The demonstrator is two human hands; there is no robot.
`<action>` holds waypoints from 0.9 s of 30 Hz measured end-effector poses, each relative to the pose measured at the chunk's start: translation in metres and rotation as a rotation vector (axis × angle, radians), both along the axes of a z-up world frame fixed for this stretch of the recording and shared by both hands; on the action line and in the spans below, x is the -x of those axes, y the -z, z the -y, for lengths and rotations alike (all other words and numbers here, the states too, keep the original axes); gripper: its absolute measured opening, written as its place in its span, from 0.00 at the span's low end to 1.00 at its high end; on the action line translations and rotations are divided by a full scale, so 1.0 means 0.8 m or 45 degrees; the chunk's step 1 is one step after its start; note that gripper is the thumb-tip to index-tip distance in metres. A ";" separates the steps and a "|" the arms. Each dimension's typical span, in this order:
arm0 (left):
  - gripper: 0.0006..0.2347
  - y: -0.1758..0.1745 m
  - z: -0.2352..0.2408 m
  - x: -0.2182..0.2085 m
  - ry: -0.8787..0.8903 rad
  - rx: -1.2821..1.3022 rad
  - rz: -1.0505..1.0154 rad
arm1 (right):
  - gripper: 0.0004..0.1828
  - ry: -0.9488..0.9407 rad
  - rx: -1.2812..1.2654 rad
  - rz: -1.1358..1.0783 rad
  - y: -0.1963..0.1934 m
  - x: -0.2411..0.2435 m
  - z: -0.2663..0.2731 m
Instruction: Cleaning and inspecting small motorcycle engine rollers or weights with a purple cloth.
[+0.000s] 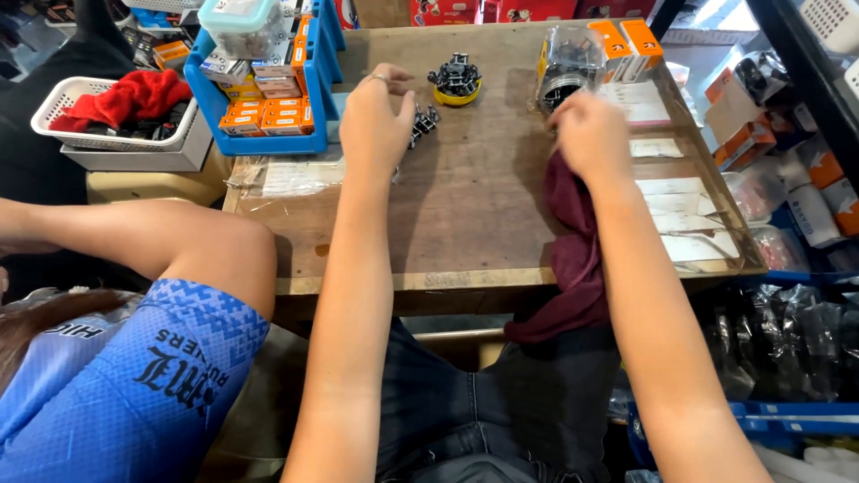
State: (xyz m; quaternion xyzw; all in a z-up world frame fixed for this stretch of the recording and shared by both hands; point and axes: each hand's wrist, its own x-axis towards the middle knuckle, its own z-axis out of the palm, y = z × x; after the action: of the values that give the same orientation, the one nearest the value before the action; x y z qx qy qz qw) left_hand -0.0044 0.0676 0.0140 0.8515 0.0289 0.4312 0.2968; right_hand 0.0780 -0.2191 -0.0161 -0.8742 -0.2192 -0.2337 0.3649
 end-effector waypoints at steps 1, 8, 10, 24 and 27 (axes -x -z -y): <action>0.07 0.001 0.003 0.000 0.001 0.000 -0.004 | 0.15 0.001 0.000 -0.004 0.006 -0.002 0.003; 0.09 0.003 0.019 -0.001 0.112 -0.030 0.046 | 0.15 0.301 0.144 0.013 0.039 -0.034 0.039; 0.09 0.001 0.023 -0.002 0.119 -0.030 0.029 | 0.18 0.325 0.121 0.011 0.039 -0.044 0.051; 0.08 -0.005 0.033 0.006 0.211 -0.102 0.047 | 0.19 0.249 0.233 -0.341 0.019 -0.040 0.074; 0.08 -0.007 0.038 0.010 0.309 -0.105 0.005 | 0.14 0.267 0.346 -0.280 0.016 -0.033 0.065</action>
State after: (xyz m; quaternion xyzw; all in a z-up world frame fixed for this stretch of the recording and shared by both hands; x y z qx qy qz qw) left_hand -0.0121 0.0371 0.0200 0.8594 -0.0928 0.3945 0.3117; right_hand 0.1044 -0.2713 -0.0288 -0.9537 -0.1153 -0.1419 0.2389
